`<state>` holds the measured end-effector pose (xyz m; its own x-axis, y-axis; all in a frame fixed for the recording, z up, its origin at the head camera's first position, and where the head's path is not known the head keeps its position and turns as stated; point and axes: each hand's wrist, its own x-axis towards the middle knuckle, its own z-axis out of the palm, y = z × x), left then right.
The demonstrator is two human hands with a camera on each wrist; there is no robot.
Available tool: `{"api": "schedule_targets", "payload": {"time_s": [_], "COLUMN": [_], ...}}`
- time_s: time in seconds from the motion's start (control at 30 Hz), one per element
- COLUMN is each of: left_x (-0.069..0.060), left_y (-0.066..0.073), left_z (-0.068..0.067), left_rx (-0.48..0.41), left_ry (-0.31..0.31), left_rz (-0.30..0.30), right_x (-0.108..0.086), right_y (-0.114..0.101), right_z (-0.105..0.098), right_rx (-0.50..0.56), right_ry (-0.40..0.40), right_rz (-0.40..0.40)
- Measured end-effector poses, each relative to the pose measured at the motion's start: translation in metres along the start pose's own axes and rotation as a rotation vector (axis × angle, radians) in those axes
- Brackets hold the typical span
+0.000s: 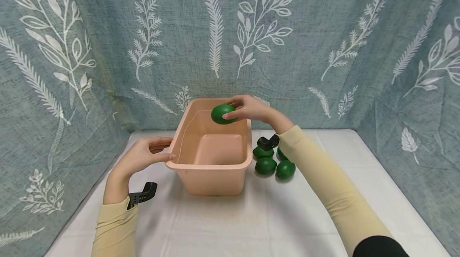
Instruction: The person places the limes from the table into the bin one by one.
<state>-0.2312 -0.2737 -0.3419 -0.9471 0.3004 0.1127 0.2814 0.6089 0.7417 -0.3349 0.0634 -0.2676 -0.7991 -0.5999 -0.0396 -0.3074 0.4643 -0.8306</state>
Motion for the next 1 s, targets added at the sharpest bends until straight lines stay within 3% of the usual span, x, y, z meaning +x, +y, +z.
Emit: {"api": "schedule_targets", "payload": {"time_s": [0.2,0.37,0.7,1.0], "left_x": [0.003,0.005,0.003,0.001], "left_y": [0.001,0.003,0.004,0.004], "left_z": [0.001,0.002,0.0,-0.002], "left_rx": [0.007,0.014,0.018,0.018], "left_ry": [-0.011,-0.017,-0.018,-0.019], "left_rz": [-0.002,-0.005,-0.014,-0.02], "right_x": [0.007,0.001,-0.028,-0.058], "right_y": [0.002,0.005,0.029,0.075], "right_z": [0.007,0.003,-0.023,-0.042], "right_rx": [0.058,0.102,-0.025,0.033], "right_ry": [-0.01,0.013,0.076,0.104], "right_rz": [-0.049,-0.08,-0.016,0.085]}}
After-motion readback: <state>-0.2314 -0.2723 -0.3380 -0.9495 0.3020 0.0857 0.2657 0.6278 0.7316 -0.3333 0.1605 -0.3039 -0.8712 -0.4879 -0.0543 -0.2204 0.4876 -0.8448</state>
